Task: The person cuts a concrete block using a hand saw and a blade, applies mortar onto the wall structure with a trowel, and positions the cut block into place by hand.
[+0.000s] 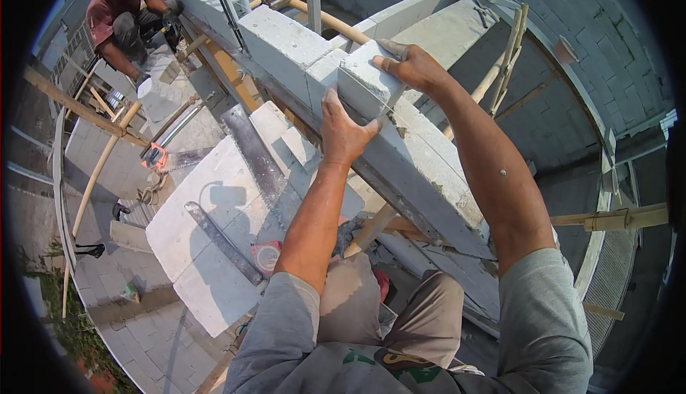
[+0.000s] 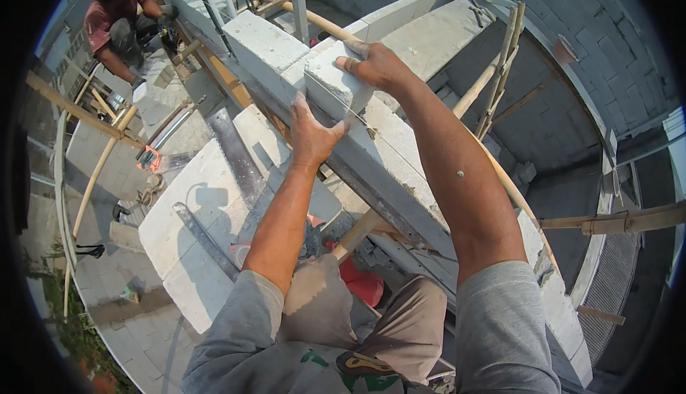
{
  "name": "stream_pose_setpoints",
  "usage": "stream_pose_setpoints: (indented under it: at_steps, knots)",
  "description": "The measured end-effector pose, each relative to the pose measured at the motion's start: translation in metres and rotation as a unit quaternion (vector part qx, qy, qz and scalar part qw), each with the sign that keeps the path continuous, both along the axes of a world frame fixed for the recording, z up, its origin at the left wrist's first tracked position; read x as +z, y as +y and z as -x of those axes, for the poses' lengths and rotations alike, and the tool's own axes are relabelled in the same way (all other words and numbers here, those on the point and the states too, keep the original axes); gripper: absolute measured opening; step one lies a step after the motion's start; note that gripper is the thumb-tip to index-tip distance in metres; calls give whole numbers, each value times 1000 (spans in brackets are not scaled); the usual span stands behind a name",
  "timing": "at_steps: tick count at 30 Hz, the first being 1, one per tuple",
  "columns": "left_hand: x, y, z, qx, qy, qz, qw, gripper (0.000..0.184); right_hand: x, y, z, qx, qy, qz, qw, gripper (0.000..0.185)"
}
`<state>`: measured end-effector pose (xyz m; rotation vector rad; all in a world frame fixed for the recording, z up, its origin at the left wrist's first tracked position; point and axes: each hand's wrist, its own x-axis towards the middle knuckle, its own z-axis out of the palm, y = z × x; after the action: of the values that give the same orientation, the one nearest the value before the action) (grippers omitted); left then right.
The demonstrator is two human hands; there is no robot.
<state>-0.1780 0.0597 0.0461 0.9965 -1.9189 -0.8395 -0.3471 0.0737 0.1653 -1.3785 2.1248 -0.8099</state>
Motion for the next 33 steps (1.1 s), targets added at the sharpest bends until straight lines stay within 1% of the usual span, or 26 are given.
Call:
stream_pose_setpoints:
  at_steps: [2,5,7,10,11,14,17,18,20,23,26,31,33]
  knots:
    - [1,-1,0,0,7,3,1000,106,0,0,-1,9,-3,11,1000,62]
    - [-1,0,0,5,27,17,999,106,8,2,-3,13,-37,-16,999,61]
    - [-6,-4,2,12,40,46,998,105,4,1,-3,2,-31,-3,1000,60]
    - [-7,-2,2,18,44,47,998,104,6,1,-9,-10,-33,1,999,59]
    - [-7,-3,1,22,34,69,997,106,8,4,-11,-16,-33,-5,999,59]
    - [-8,-4,-3,-21,40,-25,999,117,10,7,-10,-25,-34,-1,999,59]
    - [-30,7,-9,15,26,53,998,130,13,6,-15,-22,-61,-12,998,58]
    - [-39,7,-11,24,31,44,998,132,15,6,-15,-25,-74,-19,997,57]
    - [-55,8,-9,35,42,26,998,137,8,4,-13,-30,-80,3,996,56]
    - [-44,7,-7,37,42,32,998,138,7,4,-12,-42,-90,-2,995,57]
    - [-30,10,-2,27,11,-3,1000,135,4,2,-8,-51,-85,-12,995,57]
    - [-28,4,7,33,10,-6,999,133,9,6,-16,-43,-100,7,994,58]
    - [-28,1,7,25,11,-13,1000,131,8,3,-11,-38,-99,-16,994,57]
